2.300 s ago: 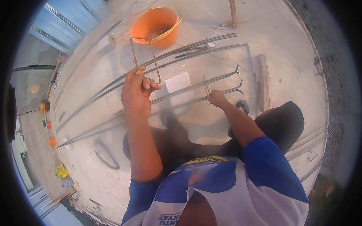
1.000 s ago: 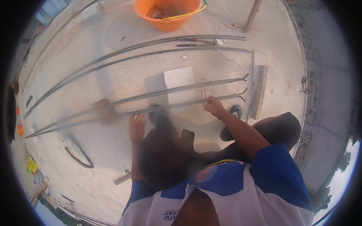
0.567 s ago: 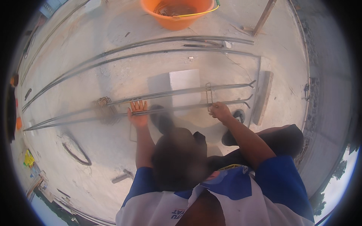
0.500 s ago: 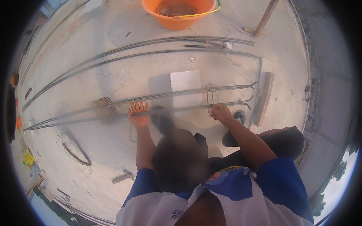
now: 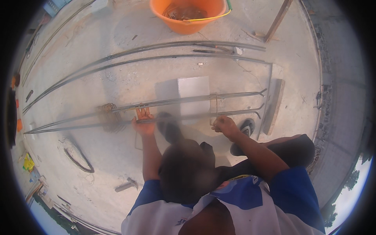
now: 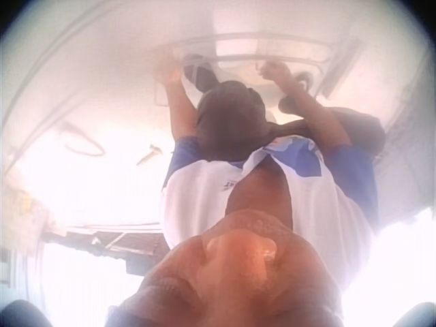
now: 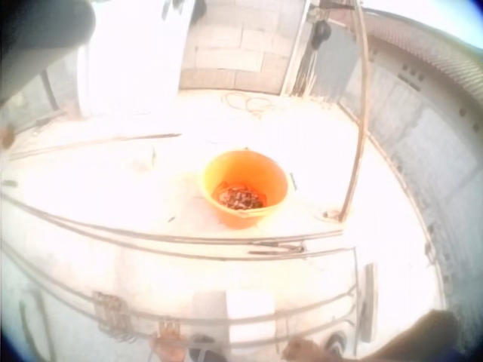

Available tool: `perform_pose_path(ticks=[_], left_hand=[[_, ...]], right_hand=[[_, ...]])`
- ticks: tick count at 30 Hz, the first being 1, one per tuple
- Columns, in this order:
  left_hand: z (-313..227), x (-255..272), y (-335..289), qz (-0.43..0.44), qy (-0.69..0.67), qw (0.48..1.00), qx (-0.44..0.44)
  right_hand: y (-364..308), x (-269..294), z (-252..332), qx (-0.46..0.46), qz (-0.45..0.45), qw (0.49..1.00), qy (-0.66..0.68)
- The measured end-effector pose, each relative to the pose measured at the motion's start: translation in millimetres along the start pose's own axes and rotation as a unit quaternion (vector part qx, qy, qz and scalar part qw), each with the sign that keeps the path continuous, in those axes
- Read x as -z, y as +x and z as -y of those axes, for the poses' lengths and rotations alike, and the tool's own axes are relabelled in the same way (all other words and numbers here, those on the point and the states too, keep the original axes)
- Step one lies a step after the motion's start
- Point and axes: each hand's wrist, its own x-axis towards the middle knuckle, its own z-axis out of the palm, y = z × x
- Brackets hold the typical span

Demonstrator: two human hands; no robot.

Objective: The person gathers small metal stirrups from an orange bucket and places them around parallel rebar rods laid on the floor. The person then picks up a bucket and moves it aside before continuing to place stirrups along the rebar.

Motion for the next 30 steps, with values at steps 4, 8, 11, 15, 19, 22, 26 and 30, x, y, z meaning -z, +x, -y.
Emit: perform_pose_path(ticks=[4,8,11,15,19,22,26,30], left_hand=[[-3,-11,-6,0.016,-0.002,1.000,0.002],[-6,-24,-9,0.045,-0.009,0.999,-0.001],[-6,-36,-9,0.053,-0.007,0.999,-0.005],[-6,-44,-2,0.059,-0.003,0.998,-0.007],[-4,-40,5,0.052,-0.022,0.998,-0.007],[-5,-29,10,0.049,-0.037,0.998,-0.005],[-2,-24,14,0.045,-0.035,0.998,-0.001],[0,-18,15,0.043,-0.042,0.998,0.005]], right_hand=[[-9,-13,7,0.043,-0.013,0.998,-0.046],[-16,-34,17,0.083,-0.007,0.992,-0.091],[-12,-59,28,0.101,0.042,0.986,-0.125],[12,-98,36,0.116,0.093,0.973,-0.174],[40,-135,38,0.117,0.057,0.971,-0.201],[47,-150,39,0.125,0.015,0.959,-0.255],[63,-159,24,0.181,0.023,0.952,-0.245],[71,-169,28,0.152,0.038,0.956,-0.249]])
